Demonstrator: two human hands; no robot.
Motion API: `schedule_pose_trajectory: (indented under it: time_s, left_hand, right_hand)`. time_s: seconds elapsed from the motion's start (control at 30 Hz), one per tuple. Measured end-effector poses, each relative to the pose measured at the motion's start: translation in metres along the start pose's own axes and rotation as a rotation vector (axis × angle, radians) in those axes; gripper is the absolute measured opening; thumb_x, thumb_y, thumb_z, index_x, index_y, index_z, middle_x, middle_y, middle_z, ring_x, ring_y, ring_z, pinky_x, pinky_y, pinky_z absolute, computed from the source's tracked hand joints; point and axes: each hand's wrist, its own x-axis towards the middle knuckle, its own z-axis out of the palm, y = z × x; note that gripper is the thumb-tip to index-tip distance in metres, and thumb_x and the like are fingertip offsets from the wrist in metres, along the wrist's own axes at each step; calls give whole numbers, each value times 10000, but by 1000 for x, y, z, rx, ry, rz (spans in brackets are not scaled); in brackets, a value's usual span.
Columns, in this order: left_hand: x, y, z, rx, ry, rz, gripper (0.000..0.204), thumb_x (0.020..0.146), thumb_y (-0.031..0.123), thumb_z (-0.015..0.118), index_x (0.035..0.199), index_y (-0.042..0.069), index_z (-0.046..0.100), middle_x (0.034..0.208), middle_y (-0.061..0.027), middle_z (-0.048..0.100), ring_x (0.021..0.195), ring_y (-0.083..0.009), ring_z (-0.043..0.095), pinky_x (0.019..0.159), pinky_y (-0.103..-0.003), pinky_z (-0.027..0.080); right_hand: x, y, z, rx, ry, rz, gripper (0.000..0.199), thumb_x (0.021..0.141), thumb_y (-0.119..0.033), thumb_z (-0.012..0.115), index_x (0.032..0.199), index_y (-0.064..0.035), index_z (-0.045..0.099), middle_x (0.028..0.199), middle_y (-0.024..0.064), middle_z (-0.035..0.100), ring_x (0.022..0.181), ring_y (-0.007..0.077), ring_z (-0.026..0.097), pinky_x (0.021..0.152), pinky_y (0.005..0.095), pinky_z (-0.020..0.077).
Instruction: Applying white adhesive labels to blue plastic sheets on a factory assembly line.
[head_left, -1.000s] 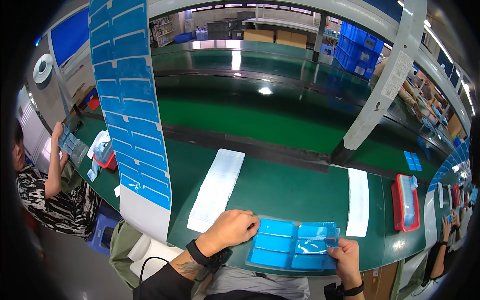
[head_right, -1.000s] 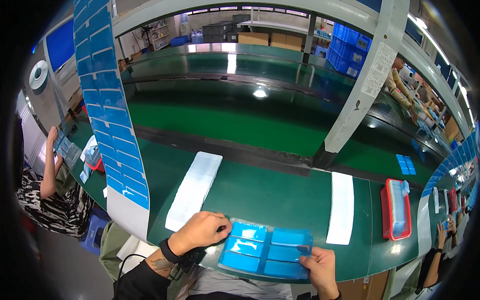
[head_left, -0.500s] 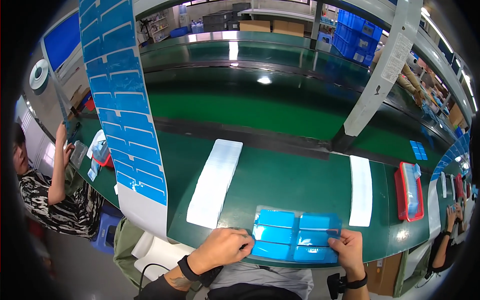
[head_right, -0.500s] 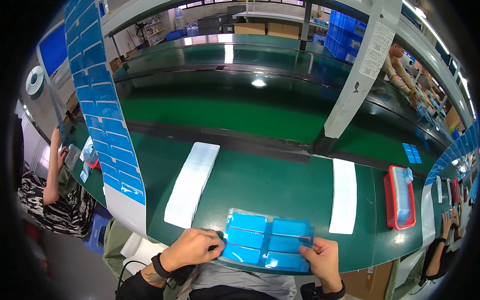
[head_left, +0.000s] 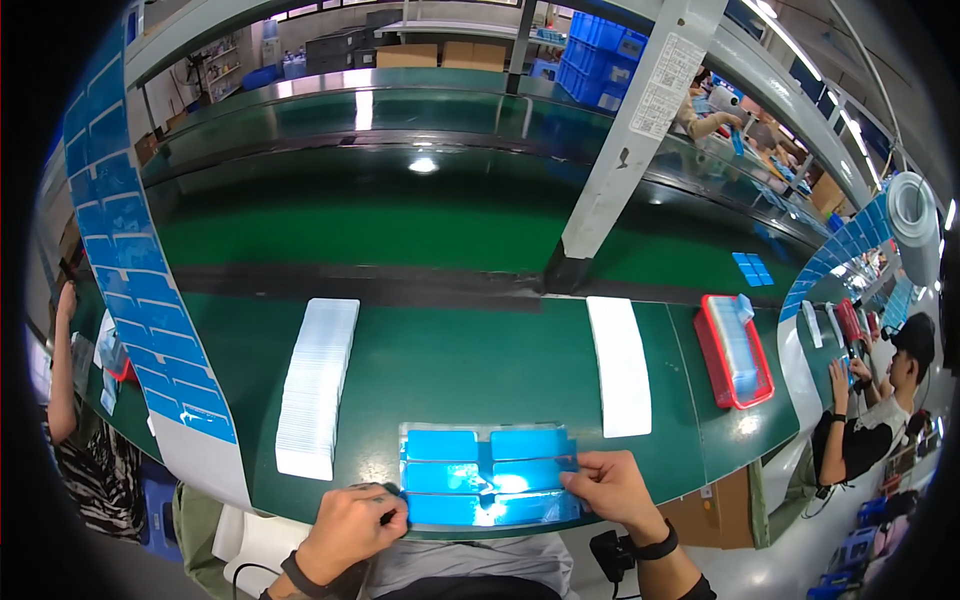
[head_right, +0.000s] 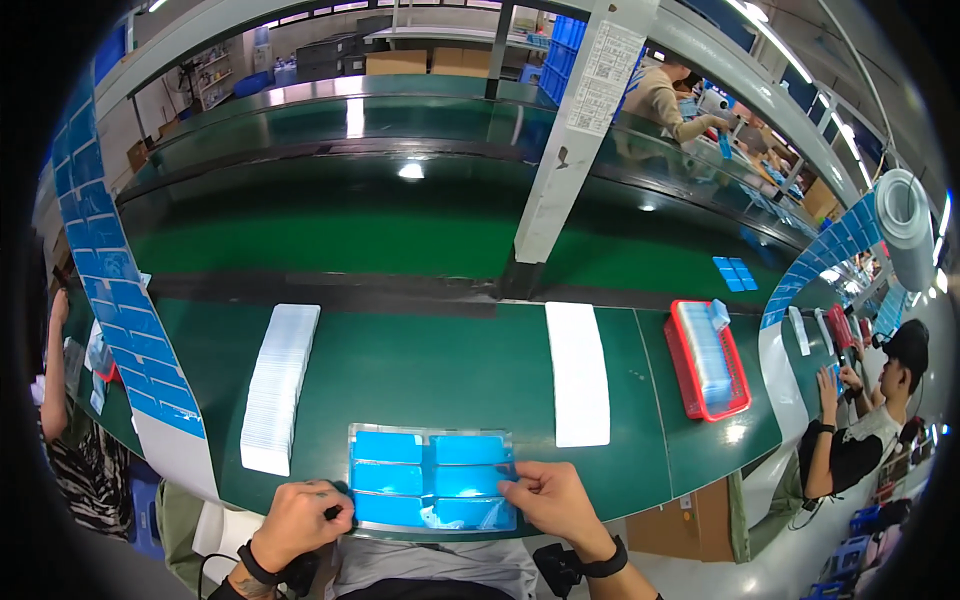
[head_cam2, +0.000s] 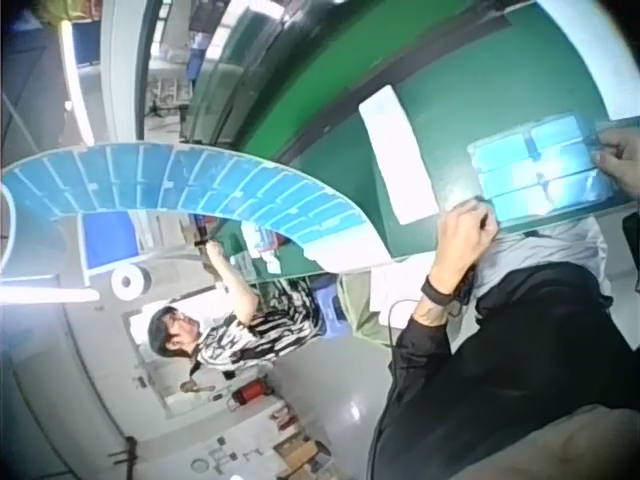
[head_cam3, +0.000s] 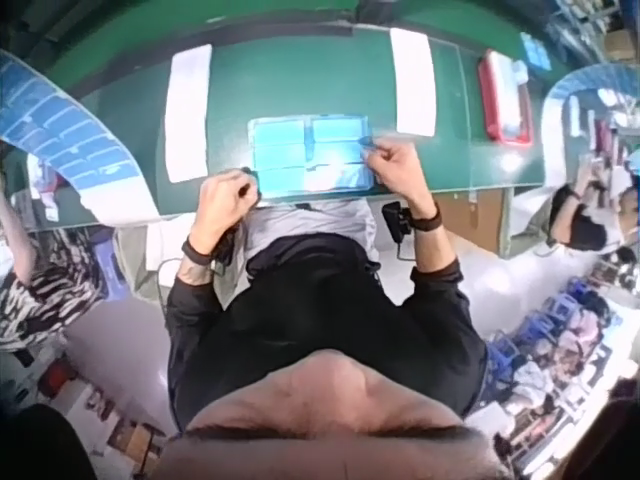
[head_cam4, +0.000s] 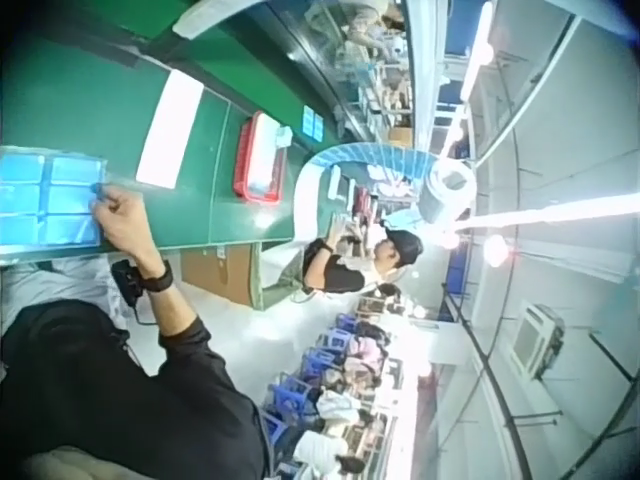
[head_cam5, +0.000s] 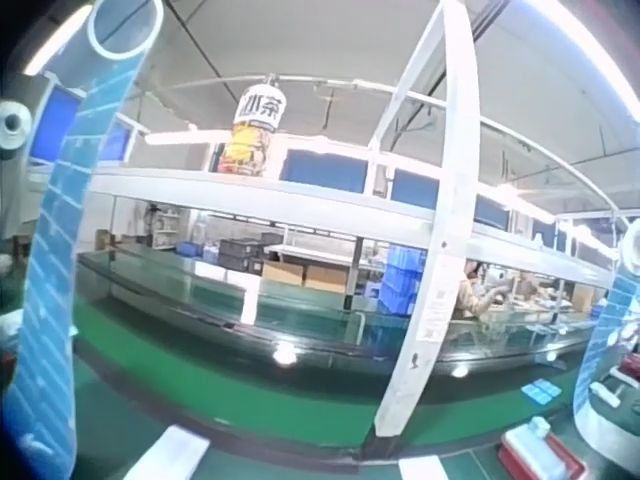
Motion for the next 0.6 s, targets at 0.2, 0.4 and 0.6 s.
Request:
schedule_pose_trajectory:
  time_s: [0.2, 0.4, 0.6]
  left_hand:
    - [-1, 10, 8, 8, 94, -43, 41, 653, 49, 704, 690, 47, 684, 674, -88, 647, 631, -272, 646, 584, -344, 527]
    - [-3, 9, 14, 20, 139, -53, 41, 648, 58, 708, 671, 58, 674, 653, -76, 625, 612, -261, 632, 561, -345, 514]
    - [-11, 7, 17, 5, 147, -107, 32, 647, 71, 702, 660, 72, 673, 650, -65, 623, 623, -257, 631, 580, -353, 513]
  right_hand:
    - [7, 10, -31, -424, 192, -54, 263, 808, -125, 712, 1002, 50, 686, 620, 53, 648, 554, 61, 559, 526, 234, 453]
    - [29, -7, -8, -850, 187, -364, 159, 773, -173, 664, 850, -39, 702, 715, 130, 664, 643, 292, 650, 592, 383, 511]
    - [33, 6, -3, -906, 230, -394, 127, 769, -157, 636, 753, -40, 683, 670, 156, 647, 626, 342, 643, 587, 415, 518]
